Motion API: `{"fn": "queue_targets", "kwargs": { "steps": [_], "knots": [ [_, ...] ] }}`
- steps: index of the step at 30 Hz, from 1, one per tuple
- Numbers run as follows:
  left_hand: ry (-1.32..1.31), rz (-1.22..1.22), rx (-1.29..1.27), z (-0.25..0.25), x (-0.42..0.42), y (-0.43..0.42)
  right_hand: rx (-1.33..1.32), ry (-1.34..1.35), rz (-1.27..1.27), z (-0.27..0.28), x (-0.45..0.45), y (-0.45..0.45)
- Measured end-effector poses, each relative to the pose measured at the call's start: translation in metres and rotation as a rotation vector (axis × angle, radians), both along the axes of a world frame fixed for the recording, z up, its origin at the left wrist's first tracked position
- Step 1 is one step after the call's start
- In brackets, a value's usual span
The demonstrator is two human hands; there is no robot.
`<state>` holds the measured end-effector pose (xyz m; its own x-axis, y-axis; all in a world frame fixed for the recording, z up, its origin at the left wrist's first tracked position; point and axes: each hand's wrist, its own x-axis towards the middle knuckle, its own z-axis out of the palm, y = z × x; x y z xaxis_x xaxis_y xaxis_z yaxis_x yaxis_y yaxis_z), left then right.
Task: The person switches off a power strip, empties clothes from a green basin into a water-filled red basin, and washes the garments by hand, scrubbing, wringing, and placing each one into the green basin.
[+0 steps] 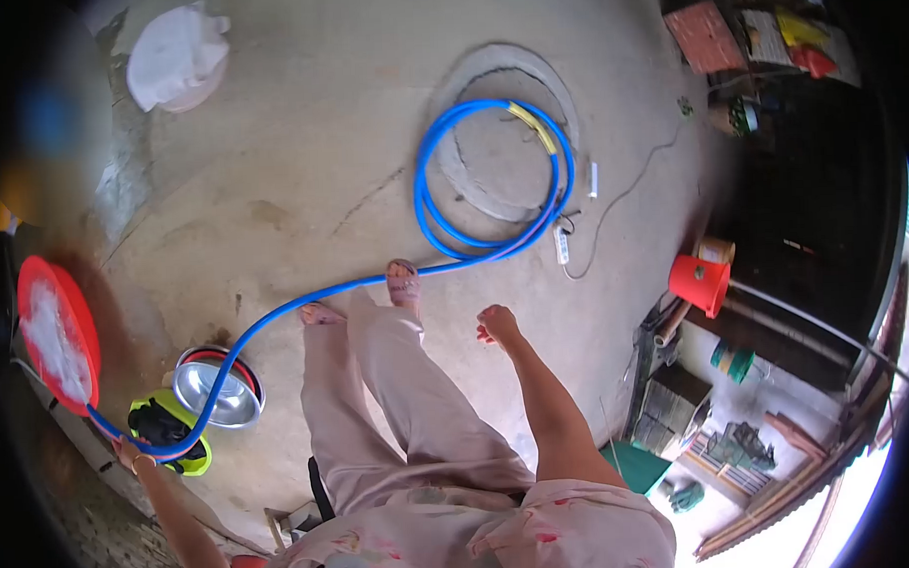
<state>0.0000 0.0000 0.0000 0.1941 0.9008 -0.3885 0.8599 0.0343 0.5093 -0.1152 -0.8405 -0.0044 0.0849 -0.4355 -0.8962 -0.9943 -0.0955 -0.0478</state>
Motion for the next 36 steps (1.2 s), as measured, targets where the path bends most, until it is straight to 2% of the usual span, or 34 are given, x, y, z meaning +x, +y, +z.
{"fn": "queue_targets", "kwargs": {
  "steps": [2, 3, 5, 7, 8, 9, 13, 15, 17, 20, 24, 27, 29, 33, 36],
  "knots": [
    [0.042, -0.051, 0.068, 0.006, 0.017, 0.049, 0.0, -0.061, -0.019, -0.001, 0.001, 0.014],
    [0.061, -0.075, 0.098, -0.001, -0.01, -0.007, 0.005, -0.072, -0.046, -0.019, -0.03, -0.066],
    [0.176, -0.113, 0.096, -0.016, -0.01, 0.022, -0.057, -0.082, -0.063, -0.039, -0.039, -0.105],
    [0.198, -0.268, 0.263, -0.017, 0.003, 0.023, -0.081, -0.062, -0.079, -0.075, -0.06, -0.158],
    [0.211, -0.281, 0.268, 0.003, -0.018, 0.019, -0.094, -0.043, -0.082, -0.095, -0.076, -0.185],
    [0.329, -0.29, 0.148, 0.002, 0.013, 0.015, -0.092, -0.03, -0.094, -0.115, -0.09, -0.213],
    [0.338, -0.365, 0.139, -0.119, -0.005, -0.088, -0.197, 0.002, -0.172, -0.21, -0.158, -0.339],
    [0.344, -0.425, 0.133, -0.166, 0.008, -0.221, -0.319, 0.039, -0.199, -0.258, -0.196, -0.395],
    [0.342, -0.462, 0.115, -0.238, -0.015, -0.223, -0.356, 0.031, -0.223, -0.297, -0.217, -0.444],
    [0.338, -0.502, 0.091, -0.321, -0.049, -0.279, -0.396, 0.014, -0.242, -0.356, -0.246, -0.498],
    [0.314, -0.56, 0.051, -0.409, -0.081, -0.348, -0.435, -0.052, -0.307, -0.423, -0.278, -0.553],
    [0.291, -0.586, 0.025, -0.452, -0.102, -0.388, -0.465, -0.117, -0.342, -0.457, -0.291, -0.581],
    [0.27, -0.609, 0.007, -0.475, -0.106, -0.402, -0.457, -0.146, -0.276, -0.469, -0.295, -0.591],
    [0.216, -0.657, -0.02, -0.5, -0.093, -0.43, -0.467, -0.21, -0.376, -0.479, -0.296, -0.593],
    [0.169, -0.683, -0.055, -0.518, -0.085, -0.451, -0.492, -0.142, -0.361, -0.484, -0.293, -0.59]
  ]
}}
